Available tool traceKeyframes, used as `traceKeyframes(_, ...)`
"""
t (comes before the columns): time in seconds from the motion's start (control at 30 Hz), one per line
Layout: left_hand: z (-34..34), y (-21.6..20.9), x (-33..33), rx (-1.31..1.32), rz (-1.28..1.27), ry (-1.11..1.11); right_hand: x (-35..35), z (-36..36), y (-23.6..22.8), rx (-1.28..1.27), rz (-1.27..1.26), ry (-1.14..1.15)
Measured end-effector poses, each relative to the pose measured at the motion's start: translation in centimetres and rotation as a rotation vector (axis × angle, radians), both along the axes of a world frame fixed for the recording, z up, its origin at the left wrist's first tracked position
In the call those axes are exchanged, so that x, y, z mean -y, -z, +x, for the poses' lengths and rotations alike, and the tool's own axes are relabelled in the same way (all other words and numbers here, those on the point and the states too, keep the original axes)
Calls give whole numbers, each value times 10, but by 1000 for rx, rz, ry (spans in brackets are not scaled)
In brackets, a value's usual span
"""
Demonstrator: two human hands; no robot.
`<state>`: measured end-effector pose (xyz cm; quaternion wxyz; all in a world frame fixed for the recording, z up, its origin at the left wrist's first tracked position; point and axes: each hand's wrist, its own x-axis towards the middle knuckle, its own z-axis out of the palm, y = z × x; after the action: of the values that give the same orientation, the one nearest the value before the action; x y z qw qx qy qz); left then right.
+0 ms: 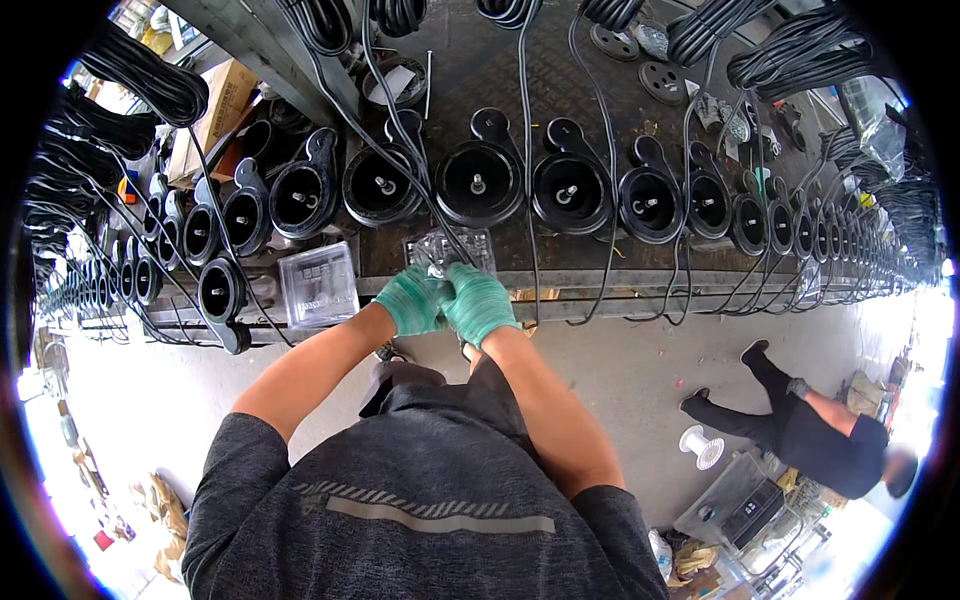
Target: The person stands at a workbench and repeatedly picks small black circular components from a clear plastic container. They place each component into the center of a black circular device mounted on a rack. The person continues this repetitive assembly process throughout the clip.
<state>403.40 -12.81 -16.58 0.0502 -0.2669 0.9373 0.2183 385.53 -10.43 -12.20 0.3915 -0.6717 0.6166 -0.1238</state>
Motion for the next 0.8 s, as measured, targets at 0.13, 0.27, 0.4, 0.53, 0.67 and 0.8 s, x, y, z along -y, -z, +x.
traceKeyframes(0.13, -2, 111, -4, -557, 732, -272, 1, 12, 1, -53, -10, -160)
traceKeyframes(0.27, -12, 135, -7, -792, 1282, -569, -3, 12, 14, -15, -51, -158)
traceKeyframes(0.4, -42, 9, 15, 97, 127, -147, -6, -15, 1, 122, -140, 55)
traceKeyframes(0.53, -36, 9, 10, 31, -142, -76, -25, -59, -29, 353, -218, 283)
traceKeyframes(0.67, -34, 21, 7, -144, -307, -103, -61, -78, -47, 295, -392, 470)
traceKeyframes(0.8, -41, 19, 9, 218, -88, -74, -84, -88, -57, -7, -701, 328)
